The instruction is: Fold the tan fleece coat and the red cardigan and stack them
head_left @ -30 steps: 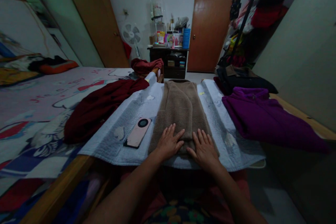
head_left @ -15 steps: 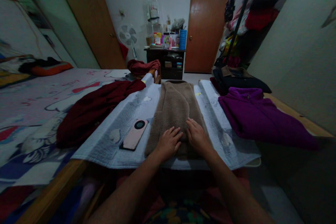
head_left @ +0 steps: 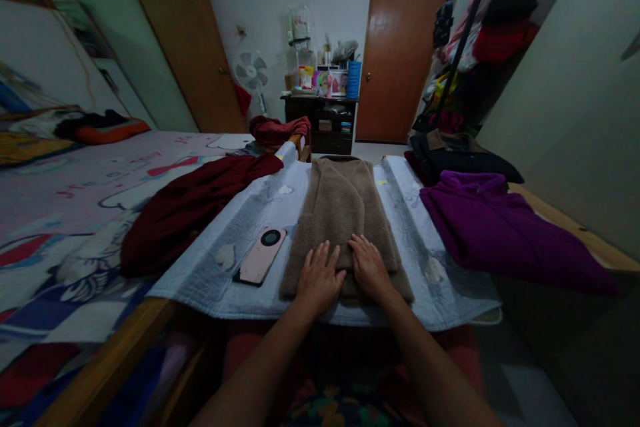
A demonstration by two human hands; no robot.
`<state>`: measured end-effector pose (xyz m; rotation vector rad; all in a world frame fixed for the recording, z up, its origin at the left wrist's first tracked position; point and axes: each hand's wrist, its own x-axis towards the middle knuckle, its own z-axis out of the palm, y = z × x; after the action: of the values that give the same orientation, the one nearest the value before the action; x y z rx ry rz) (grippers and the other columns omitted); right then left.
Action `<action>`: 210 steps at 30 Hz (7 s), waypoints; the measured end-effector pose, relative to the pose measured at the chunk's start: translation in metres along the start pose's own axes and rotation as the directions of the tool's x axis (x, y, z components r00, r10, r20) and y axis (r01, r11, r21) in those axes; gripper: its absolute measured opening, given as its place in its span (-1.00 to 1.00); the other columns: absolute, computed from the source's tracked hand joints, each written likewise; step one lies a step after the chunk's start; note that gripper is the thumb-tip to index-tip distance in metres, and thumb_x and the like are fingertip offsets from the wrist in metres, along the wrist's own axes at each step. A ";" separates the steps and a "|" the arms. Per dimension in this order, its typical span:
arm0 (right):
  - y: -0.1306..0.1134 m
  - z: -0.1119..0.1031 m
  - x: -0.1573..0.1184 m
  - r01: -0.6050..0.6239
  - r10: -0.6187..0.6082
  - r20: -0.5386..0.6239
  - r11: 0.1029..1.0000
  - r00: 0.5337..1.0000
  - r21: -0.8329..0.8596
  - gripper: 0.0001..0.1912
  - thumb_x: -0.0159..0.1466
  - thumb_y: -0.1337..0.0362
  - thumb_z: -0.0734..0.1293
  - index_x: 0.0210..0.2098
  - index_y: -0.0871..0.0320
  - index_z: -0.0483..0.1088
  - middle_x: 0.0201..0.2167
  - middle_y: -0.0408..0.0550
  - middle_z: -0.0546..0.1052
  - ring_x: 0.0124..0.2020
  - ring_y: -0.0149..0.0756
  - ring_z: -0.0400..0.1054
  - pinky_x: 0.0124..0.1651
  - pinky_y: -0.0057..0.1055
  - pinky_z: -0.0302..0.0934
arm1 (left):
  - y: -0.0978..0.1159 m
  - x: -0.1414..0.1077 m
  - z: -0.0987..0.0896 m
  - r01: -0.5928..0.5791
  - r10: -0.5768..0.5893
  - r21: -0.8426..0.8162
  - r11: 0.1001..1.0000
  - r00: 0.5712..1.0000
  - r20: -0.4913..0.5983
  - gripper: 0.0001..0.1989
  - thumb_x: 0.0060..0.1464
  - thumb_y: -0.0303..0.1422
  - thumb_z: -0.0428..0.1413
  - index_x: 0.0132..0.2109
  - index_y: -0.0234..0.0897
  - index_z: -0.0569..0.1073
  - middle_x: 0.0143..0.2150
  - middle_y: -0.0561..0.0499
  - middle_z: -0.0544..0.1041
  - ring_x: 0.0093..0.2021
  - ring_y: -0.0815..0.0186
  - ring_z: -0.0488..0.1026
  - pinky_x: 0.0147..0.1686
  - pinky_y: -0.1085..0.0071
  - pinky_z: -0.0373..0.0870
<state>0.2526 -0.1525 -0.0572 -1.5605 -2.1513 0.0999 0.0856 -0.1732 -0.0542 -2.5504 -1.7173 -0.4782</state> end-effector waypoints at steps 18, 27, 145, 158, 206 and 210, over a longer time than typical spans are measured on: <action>0.000 -0.001 0.002 -0.030 0.030 0.006 0.999 1.000 0.038 -0.58 0.36 0.28 0.09 0.15 0.20 0.30 0.26 0.04 0.27 0.32 -0.14 0.03 0.29 -0.07 -0.01 | -0.044 -0.032 -0.010 0.101 -0.101 0.017 0.995 0.994 0.040 -0.38 0.24 -0.05 -0.07 0.35 -0.19 0.11 0.39 -0.14 0.10 0.37 0.09 0.02 0.25 0.07 0.08; -0.003 -0.003 0.002 -0.052 0.050 0.050 0.998 0.997 0.034 -0.50 0.36 0.10 0.14 0.19 0.22 0.26 0.29 0.05 0.22 0.33 -0.10 -0.01 0.32 -0.08 -0.09 | -0.058 -0.040 -0.011 0.160 -0.158 -0.069 0.985 0.987 0.034 -0.40 0.19 -0.08 0.02 0.28 -0.29 0.23 0.38 -0.30 0.07 0.35 -0.01 0.06 0.22 0.06 0.14; 0.097 -0.017 -0.089 -0.276 0.326 -0.107 0.903 0.939 0.328 -0.45 0.20 0.34 0.10 0.19 0.19 0.22 0.09 0.15 0.42 0.12 -0.14 0.30 0.22 -0.10 0.15 | 0.031 0.028 0.003 -0.185 0.198 -0.081 0.979 0.959 0.202 -0.36 0.17 -0.16 -0.01 0.35 -0.17 0.08 0.42 -0.04 0.02 0.40 0.11 -0.11 0.30 -0.07 -0.17; 0.083 -0.003 -0.073 -0.170 0.199 -0.145 0.967 0.969 0.190 -0.34 0.21 0.34 0.10 0.31 0.23 0.00 0.25 0.19 0.24 0.27 -0.10 0.10 0.27 0.00 0.06 | 0.036 0.018 0.006 -0.189 0.195 -0.061 0.980 0.976 0.097 -0.37 0.18 -0.20 -0.01 0.35 -0.23 0.06 0.40 -0.12 0.05 0.39 0.11 -0.07 0.31 -0.04 -0.13; 0.018 -0.005 -0.004 0.055 -0.055 0.008 0.997 0.998 0.062 -0.56 0.36 0.27 0.08 0.17 0.18 0.32 0.30 0.09 0.20 0.30 -0.16 0.09 0.27 -0.09 0.08 | 0.013 -0.027 -0.003 -0.106 0.107 -0.050 0.993 0.994 0.029 -0.12 0.09 0.00 0.06 0.36 -0.46 -0.05 0.40 -0.33 0.00 0.40 -0.02 -0.11 0.29 0.02 -0.02; 0.017 -0.006 -0.004 0.047 -0.047 -0.002 0.996 0.999 0.072 -0.56 0.36 0.27 0.08 0.17 0.17 0.32 0.30 0.09 0.20 0.30 -0.16 0.09 0.28 -0.08 0.07 | -0.020 -0.024 -0.026 -0.112 0.114 -0.064 0.992 0.993 0.037 -0.44 0.26 -0.16 -0.09 0.32 -0.29 0.12 0.34 -0.17 0.20 0.36 0.13 0.06 0.28 0.09 0.05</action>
<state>0.2707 -0.1521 -0.0590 -1.4691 -2.1587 0.1602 0.0529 -0.1922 -0.0384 -2.7008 -1.5827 -0.4848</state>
